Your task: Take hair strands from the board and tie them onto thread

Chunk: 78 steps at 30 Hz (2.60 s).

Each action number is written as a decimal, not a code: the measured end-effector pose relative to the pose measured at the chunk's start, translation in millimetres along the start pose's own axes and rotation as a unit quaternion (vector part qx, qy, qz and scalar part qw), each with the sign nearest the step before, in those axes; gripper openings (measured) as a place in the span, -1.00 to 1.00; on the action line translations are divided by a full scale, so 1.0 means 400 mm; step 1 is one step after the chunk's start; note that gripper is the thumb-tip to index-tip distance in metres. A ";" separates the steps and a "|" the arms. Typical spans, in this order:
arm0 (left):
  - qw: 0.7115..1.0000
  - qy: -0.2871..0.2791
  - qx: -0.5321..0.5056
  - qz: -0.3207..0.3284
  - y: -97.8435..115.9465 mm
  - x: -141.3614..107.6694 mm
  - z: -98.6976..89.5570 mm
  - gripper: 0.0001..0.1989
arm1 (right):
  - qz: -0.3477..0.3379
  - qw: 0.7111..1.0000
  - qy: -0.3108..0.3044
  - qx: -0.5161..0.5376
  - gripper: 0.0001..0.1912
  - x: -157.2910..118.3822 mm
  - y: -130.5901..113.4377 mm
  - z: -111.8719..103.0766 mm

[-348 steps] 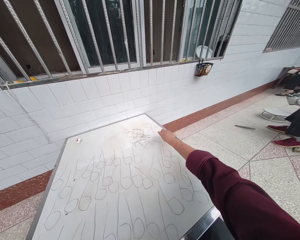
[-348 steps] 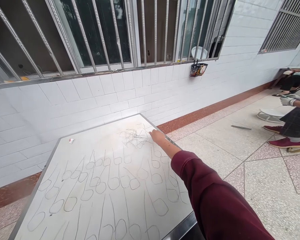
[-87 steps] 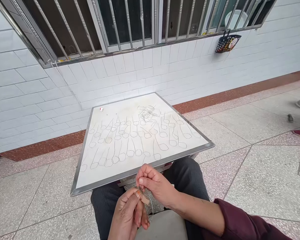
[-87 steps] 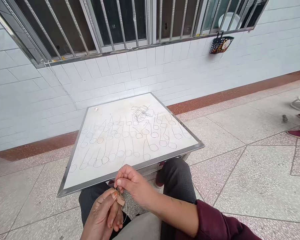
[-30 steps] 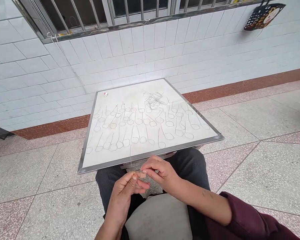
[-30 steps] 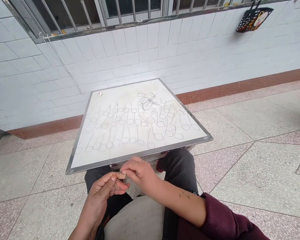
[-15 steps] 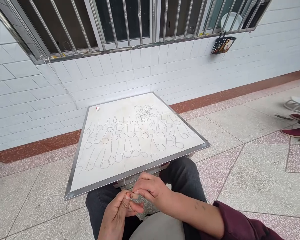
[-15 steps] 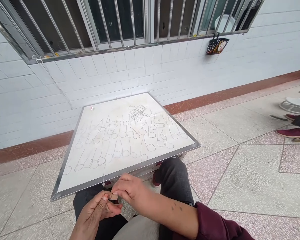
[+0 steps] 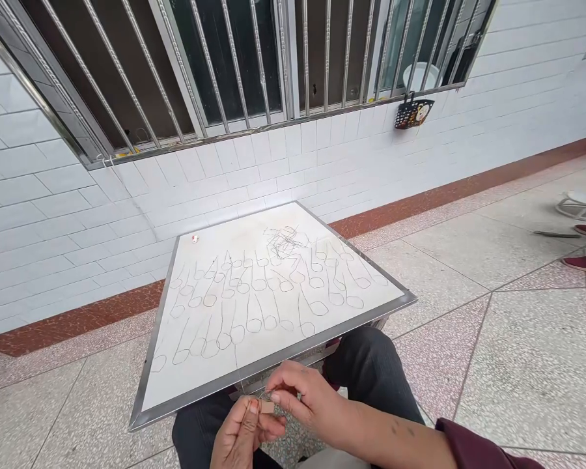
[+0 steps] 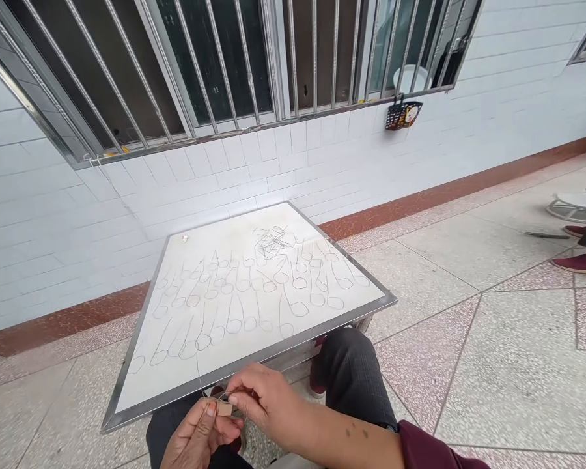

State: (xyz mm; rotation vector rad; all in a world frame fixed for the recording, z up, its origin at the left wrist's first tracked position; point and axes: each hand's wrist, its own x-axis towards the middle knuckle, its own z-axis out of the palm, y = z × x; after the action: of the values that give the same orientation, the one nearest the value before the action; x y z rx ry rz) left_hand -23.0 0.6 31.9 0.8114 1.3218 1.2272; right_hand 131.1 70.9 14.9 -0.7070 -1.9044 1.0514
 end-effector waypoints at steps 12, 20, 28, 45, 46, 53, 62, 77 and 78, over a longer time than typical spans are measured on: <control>0.999 0.008 -0.040 0.030 -0.014 -0.013 0.015 -0.55 | 0.015 0.999 0.004 -0.043 -0.82 -0.016 -0.006 0.016; 0.995 0.037 -0.092 0.027 -0.036 -0.003 0.005 -0.59 | 0.095 0.994 -0.040 0.046 -0.80 -0.019 -0.014 0.029; 0.994 0.063 -0.088 0.030 -0.034 -0.009 0.000 -0.57 | 0.050 0.999 -0.012 0.015 -0.76 -0.028 0.007 0.049; 0.998 -0.015 0.048 0.048 -0.012 -0.008 -0.013 -0.61 | -0.010 1.000 0.017 -0.023 -0.78 -0.020 0.022 0.021; 0.997 -0.023 0.051 0.047 -0.011 -0.009 -0.016 -0.60 | -0.010 1.000 0.018 -0.022 -0.78 -0.020 0.021 0.021; 0.995 -0.060 0.047 0.058 -0.001 -0.024 -0.035 -0.51 | 0.023 0.998 0.051 -0.010 -0.80 -0.019 0.029 0.024; 0.998 -0.007 0.051 0.048 -0.021 -0.026 -0.034 -0.68 | 0.061 0.997 0.047 -0.014 -0.79 -0.029 0.039 0.026; 0.993 -0.005 0.095 0.075 -0.018 -0.020 -0.047 -0.70 | -0.010 1.000 0.004 -0.029 -0.78 -0.022 0.021 0.018; 0.993 -0.006 0.095 0.075 -0.015 -0.021 -0.047 -0.70 | -0.010 0.999 0.001 -0.032 -0.78 -0.022 0.021 0.019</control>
State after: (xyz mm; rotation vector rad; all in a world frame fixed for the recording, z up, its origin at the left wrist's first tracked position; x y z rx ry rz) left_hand -38.6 -12.5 25.7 1.0676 1.4032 1.2230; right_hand 129.7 65.2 1.9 -0.7244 -1.9471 0.9803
